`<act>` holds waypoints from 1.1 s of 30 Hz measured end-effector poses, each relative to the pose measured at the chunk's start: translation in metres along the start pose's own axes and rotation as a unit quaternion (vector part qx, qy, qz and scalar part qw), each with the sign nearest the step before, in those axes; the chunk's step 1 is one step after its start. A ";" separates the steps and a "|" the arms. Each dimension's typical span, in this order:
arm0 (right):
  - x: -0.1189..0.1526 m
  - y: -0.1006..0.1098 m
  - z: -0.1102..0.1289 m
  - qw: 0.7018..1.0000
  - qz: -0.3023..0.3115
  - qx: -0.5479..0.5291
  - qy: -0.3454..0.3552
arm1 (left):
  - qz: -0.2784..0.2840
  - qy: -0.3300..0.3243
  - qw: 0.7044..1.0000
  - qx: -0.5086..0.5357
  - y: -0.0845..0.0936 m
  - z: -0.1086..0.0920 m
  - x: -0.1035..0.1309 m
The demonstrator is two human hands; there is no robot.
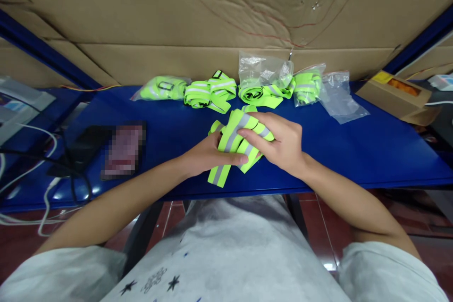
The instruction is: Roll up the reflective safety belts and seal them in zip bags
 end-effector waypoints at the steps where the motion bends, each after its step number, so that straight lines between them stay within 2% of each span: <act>1: 0.000 0.000 0.001 1.000 0.003 0.005 0.011 | 0.017 0.006 1.000 0.008 -0.001 0.000 0.000; 5: 0.002 0.005 0.004 0.999 0.000 0.043 0.033 | 0.157 -0.002 0.980 0.125 -0.011 -0.001 0.002; 7: 0.004 0.009 0.005 0.998 -0.013 0.054 0.040 | 0.207 -0.001 0.968 0.144 -0.014 -0.001 0.003; 9: 0.005 0.010 0.005 0.998 -0.016 0.047 0.037 | 0.226 -0.008 0.970 0.091 -0.015 -0.001 0.004; 11: 0.005 0.010 0.003 1.000 -0.018 0.024 0.004 | 0.231 -0.033 0.972 0.011 -0.014 -0.003 0.005; 15: 0.001 0.003 -0.010 0.984 -0.008 -0.079 -0.161 | 0.216 -0.108 0.962 -0.127 -0.005 -0.013 0.008; 17: 0.000 -0.008 -0.017 0.949 0.035 -0.181 -0.257 | 0.213 -0.140 0.950 -0.180 -0.001 -0.017 0.009; 20: 0.005 -0.029 -0.023 0.852 0.112 -0.336 -0.386 | 0.204 -0.176 0.940 -0.208 0.003 -0.020 0.009; 22: 0.012 -0.041 -0.025 0.793 0.166 -0.388 -0.439 | 0.187 -0.197 0.938 -0.216 0.003 -0.019 0.009; 24: 0.018 -0.050 -0.026 0.772 0.206 -0.396 -0.452 | 0.171 -0.210 0.936 -0.225 0.002 -0.017 0.009; 26: 0.021 -0.054 -0.029 0.797 0.207 -0.375 -0.425 | 0.162 -0.211 0.937 -0.227 0.001 -0.014 0.009; 28: 0.018 -0.052 -0.032 0.848 0.170 -0.344 -0.365 | 0.157 -0.203 0.943 -0.212 0.000 -0.011 0.009; 30: 0.013 -0.048 -0.032 0.887 0.156 -0.314 -0.301 | 0.158 -0.196 0.948 -0.195 0.000 -0.009 0.008; 33: 0.006 -0.040 -0.029 0.913 0.193 -0.270 -0.236 | 0.174 -0.190 0.949 -0.183 -0.003 -0.010 0.010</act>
Point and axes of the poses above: each hand's wrist, its own x-axis away from the middle knuckle, its own y-axis out of the back of the hand, z = x × y, the point moved 4 cm from there along -x, towards the middle knuckle, and after that the axes turned 2 degrees about x, right-handed, at the moved point
